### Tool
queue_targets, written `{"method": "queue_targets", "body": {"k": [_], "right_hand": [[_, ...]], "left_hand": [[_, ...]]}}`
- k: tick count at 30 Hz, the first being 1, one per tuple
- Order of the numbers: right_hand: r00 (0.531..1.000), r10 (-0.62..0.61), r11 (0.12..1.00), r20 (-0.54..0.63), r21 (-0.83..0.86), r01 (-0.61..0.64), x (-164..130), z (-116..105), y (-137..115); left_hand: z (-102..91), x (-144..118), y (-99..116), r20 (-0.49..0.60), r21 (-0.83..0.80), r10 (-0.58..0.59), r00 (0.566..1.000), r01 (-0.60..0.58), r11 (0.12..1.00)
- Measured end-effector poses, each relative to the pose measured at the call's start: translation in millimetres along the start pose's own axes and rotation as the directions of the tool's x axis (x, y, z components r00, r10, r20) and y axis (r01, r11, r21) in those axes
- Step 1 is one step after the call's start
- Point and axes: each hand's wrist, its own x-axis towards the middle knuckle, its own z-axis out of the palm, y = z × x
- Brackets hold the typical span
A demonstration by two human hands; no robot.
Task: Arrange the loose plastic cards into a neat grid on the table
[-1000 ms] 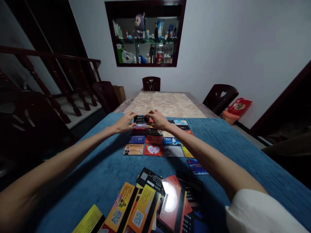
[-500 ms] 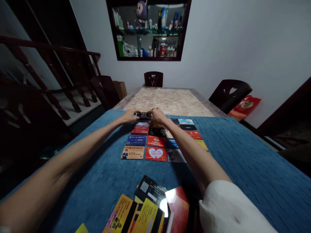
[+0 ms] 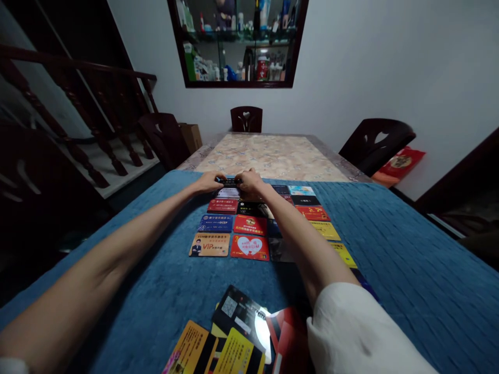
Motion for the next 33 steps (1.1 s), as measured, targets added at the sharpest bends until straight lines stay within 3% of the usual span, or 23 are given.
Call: {"method": "queue_targets", "body": {"k": [13,18,26,33], "right_hand": [[1.0,-0.005,1.0,0.027,-0.01,0.005,-3.2,-1.3,-4.1],[1.0,-0.002,1.0,0.005,-0.006,0.002,-17.5,-12.4,-6.4],[0.995,-0.073,0.997,-0.067,0.02,0.075,-62.6,-29.1,-19.1],[0.977,-0.162,0.983,-0.139,0.065,0.173,-113.3,-41.5,-40.3]], "left_hand": [[-0.6,-3.1,-0.5,0.018,-0.009,0.018,1.0,-0.018,1.0],[-5.1,-13.6,1.7,-0.057,0.027,-0.004,0.998,0.006,1.0],[-15.4,-55.3,26.8,-0.158,0.037,0.047,0.986,-0.041,0.998],[-26.5,-110.5,64.5,-0.159,-0.006,0.085,0.984,-0.087,0.996]]}}
